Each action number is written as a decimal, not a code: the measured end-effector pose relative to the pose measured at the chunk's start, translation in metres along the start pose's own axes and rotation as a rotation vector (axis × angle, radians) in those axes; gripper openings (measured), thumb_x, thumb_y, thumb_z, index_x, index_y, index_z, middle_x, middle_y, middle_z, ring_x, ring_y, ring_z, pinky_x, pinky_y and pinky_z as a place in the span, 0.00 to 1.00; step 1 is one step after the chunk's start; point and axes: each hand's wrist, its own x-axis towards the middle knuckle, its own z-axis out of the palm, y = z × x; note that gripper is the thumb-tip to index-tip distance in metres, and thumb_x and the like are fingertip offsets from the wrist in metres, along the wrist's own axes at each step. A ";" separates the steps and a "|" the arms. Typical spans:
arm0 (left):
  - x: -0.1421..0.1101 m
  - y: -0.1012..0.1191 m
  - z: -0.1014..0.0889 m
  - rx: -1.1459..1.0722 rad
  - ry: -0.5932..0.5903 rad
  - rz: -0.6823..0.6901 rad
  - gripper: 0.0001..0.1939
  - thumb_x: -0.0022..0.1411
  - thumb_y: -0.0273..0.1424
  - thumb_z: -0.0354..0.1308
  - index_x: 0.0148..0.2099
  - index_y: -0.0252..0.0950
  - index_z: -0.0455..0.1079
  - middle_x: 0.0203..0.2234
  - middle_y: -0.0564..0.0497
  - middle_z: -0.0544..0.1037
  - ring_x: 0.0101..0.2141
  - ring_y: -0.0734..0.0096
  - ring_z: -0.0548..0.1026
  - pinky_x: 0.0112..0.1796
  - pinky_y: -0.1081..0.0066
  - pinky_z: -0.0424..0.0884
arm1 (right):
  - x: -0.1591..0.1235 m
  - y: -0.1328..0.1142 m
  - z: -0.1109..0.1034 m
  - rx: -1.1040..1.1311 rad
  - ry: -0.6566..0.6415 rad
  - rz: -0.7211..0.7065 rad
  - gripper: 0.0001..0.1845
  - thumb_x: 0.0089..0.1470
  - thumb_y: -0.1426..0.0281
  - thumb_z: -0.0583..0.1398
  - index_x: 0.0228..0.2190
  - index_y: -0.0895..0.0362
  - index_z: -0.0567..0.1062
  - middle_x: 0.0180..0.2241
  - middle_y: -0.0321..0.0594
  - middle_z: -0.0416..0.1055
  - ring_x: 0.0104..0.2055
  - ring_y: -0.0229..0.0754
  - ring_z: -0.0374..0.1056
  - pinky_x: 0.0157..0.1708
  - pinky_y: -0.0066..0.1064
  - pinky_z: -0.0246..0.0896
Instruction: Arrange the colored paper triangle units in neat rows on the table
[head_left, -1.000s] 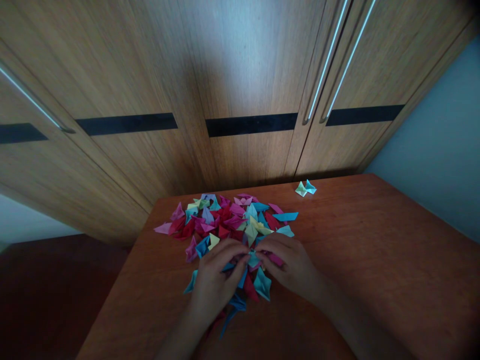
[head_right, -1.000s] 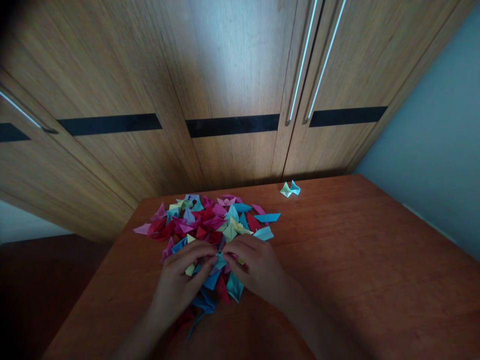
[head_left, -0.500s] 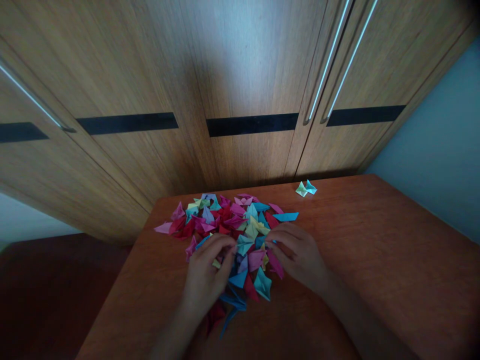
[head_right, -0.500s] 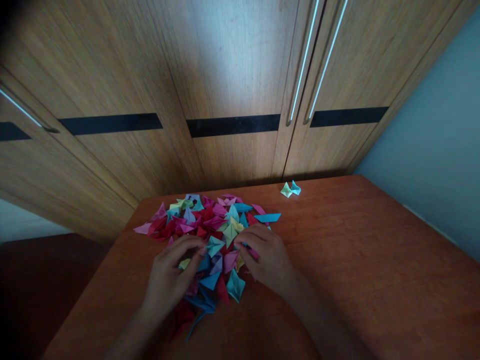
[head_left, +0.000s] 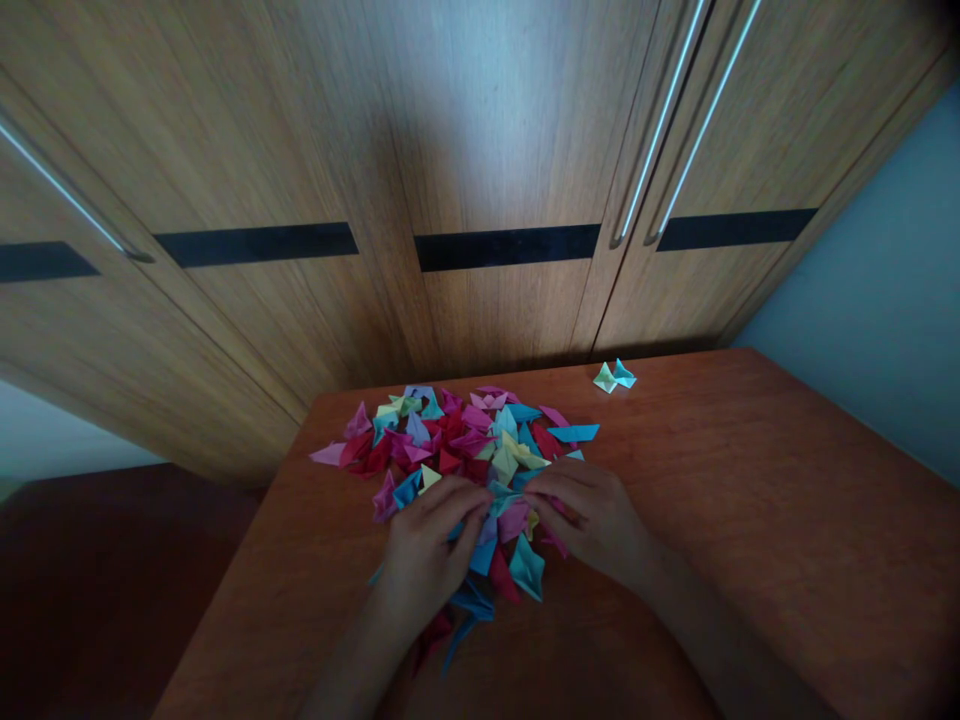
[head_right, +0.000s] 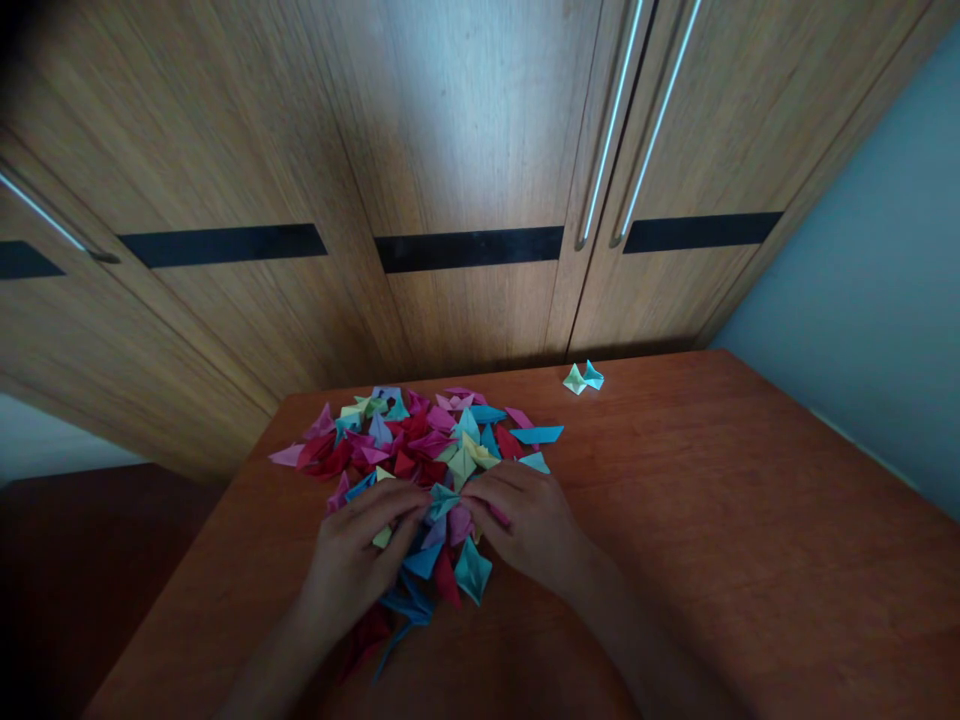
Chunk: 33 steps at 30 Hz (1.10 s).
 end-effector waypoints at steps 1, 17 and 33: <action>0.000 -0.001 -0.001 0.000 0.019 0.000 0.09 0.62 0.22 0.55 0.41 0.38 0.73 0.35 0.49 0.78 0.38 0.70 0.76 0.39 0.73 0.71 | 0.000 0.002 -0.001 -0.007 0.004 0.001 0.06 0.59 0.70 0.57 0.35 0.54 0.75 0.32 0.38 0.75 0.34 0.37 0.69 0.37 0.29 0.64; 0.002 0.001 0.000 0.005 0.047 -0.002 0.07 0.61 0.25 0.58 0.40 0.37 0.75 0.33 0.49 0.77 0.34 0.71 0.76 0.35 0.74 0.72 | -0.001 -0.002 -0.002 -0.040 -0.026 -0.088 0.08 0.61 0.70 0.56 0.34 0.55 0.76 0.31 0.38 0.75 0.33 0.37 0.68 0.35 0.29 0.64; 0.002 -0.007 -0.013 -0.487 0.163 -0.512 0.04 0.57 0.32 0.63 0.35 0.38 0.76 0.27 0.53 0.77 0.26 0.73 0.73 0.27 0.76 0.68 | 0.001 0.006 -0.011 -0.067 0.050 -0.066 0.08 0.60 0.72 0.56 0.33 0.55 0.77 0.31 0.38 0.76 0.32 0.36 0.70 0.35 0.28 0.64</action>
